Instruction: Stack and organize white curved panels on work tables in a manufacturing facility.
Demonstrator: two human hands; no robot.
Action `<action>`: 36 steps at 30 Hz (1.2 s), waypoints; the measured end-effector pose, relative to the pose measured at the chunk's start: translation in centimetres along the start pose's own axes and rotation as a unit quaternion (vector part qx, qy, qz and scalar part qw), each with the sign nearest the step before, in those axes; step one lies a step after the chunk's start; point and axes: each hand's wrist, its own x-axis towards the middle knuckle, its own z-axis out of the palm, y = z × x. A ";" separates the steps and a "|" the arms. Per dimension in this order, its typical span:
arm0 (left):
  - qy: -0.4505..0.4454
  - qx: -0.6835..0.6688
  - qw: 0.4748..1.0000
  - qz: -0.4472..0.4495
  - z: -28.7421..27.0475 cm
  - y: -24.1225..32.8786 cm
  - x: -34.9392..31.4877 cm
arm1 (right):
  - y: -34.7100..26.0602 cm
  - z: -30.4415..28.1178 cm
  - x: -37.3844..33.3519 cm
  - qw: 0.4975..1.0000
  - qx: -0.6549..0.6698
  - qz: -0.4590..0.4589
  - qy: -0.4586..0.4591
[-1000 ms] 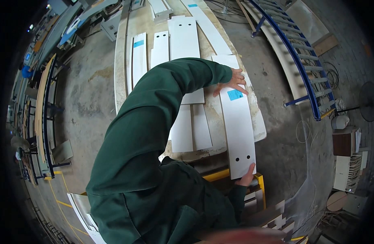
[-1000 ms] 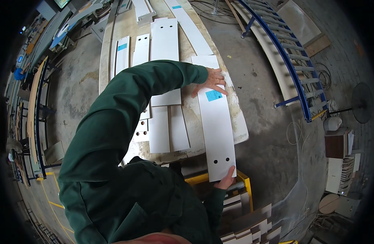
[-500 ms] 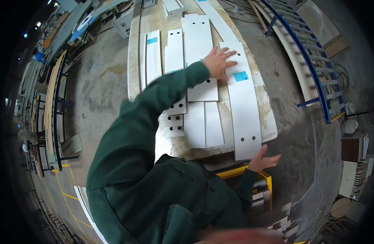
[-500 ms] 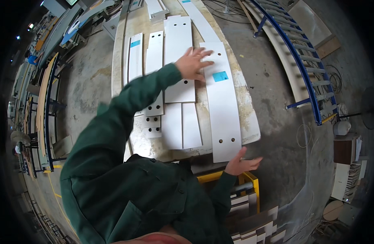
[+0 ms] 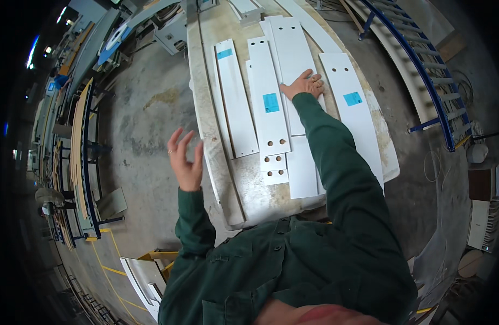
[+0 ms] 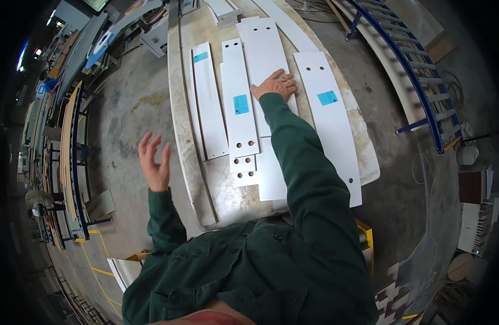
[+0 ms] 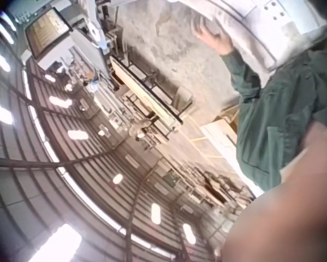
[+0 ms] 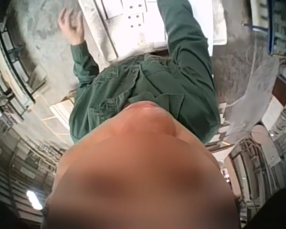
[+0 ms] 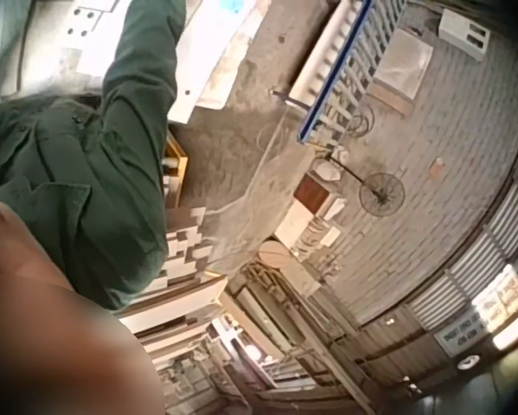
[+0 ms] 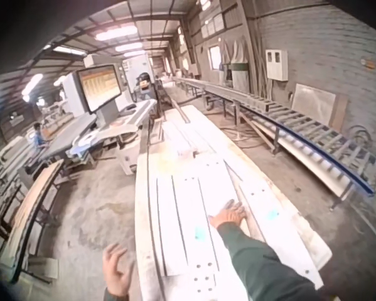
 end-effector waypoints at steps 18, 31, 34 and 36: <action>0.036 -0.051 0.987 -0.151 -4.5 -6.8 -4.5 | 15.8 -8.8 -2.5 0.932 0.337 -0.122 0.050; -0.012 -0.088 0.994 -0.061 -0.1 -2.2 -1.7 | 21.2 -4.8 -10.6 0.995 -0.070 -0.025 0.066; -0.031 -0.097 0.991 -0.086 -0.4 -1.8 -2.0 | 20.8 -4.7 -10.4 0.999 -0.015 0.028 0.024; -0.041 -0.102 0.990 -0.089 -0.3 -1.4 -2.2 | 20.6 -4.9 -10.1 0.998 -0.040 0.039 -0.041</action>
